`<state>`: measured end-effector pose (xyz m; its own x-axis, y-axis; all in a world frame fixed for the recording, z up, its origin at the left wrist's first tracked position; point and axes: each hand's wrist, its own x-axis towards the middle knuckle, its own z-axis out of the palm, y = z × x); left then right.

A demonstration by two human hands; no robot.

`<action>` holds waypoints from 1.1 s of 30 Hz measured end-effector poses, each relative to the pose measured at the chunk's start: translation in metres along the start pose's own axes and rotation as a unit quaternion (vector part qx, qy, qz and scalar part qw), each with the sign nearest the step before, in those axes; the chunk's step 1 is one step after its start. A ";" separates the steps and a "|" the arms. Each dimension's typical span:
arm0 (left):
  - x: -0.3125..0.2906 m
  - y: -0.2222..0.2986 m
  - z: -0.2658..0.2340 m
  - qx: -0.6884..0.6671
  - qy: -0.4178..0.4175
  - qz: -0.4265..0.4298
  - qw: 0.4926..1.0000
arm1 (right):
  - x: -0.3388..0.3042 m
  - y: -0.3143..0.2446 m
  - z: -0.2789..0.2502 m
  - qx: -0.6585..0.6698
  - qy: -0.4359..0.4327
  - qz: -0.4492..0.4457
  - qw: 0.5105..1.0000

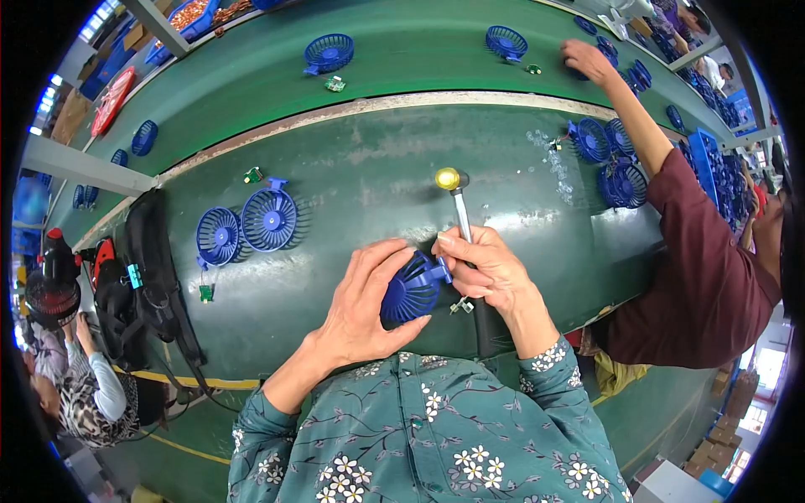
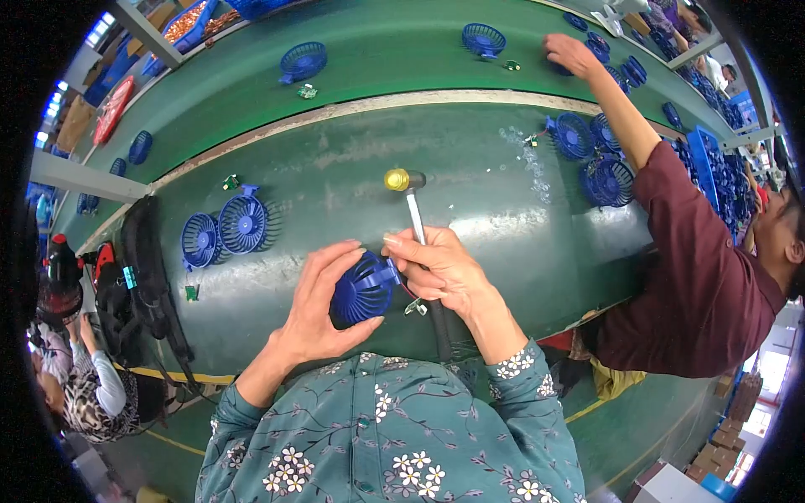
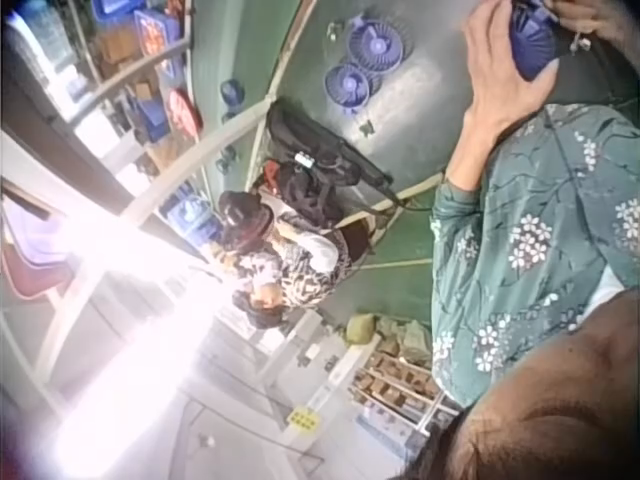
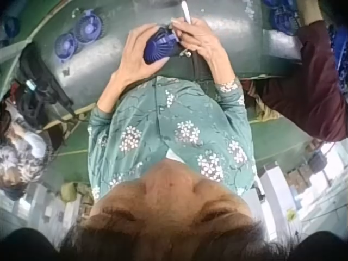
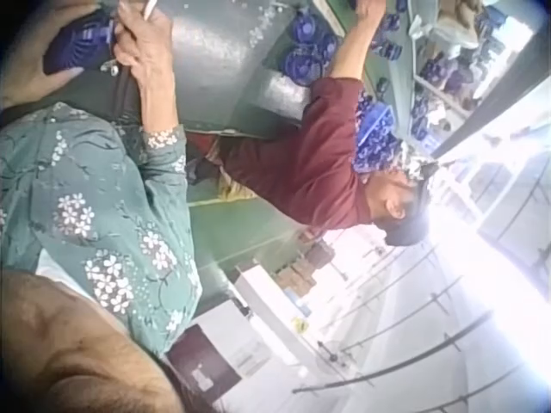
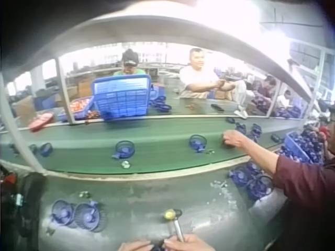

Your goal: The person assembles fan casings by fitting parts together, tapping them with a small mallet, and placing the assembled casings onto a conveyor belt.

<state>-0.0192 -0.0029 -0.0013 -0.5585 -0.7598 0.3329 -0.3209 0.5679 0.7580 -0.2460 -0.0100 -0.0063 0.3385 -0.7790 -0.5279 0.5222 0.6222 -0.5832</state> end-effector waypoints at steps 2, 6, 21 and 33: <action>0.002 0.002 -0.001 0.005 0.002 0.018 1.000 | 0.002 0.005 0.000 0.009 -0.013 0.014 1.000; 0.001 0.002 0.000 -0.003 0.005 0.002 1.000 | 0.004 0.010 -0.002 0.019 -0.035 0.024 0.999; -0.003 -0.003 0.002 -0.082 0.016 -0.064 0.994 | -0.001 0.016 0.005 -0.025 -0.008 -0.052 0.998; -0.001 0.007 -0.006 0.007 0.029 -0.083 0.996 | -0.025 0.021 0.028 -0.420 0.138 -0.268 0.856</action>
<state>-0.0160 -0.0004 0.0068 -0.4516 -0.8602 0.2369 -0.4162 0.4380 0.7969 -0.2217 0.0204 0.0117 -0.0312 -0.9940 -0.1044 -0.2407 0.1088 -0.9645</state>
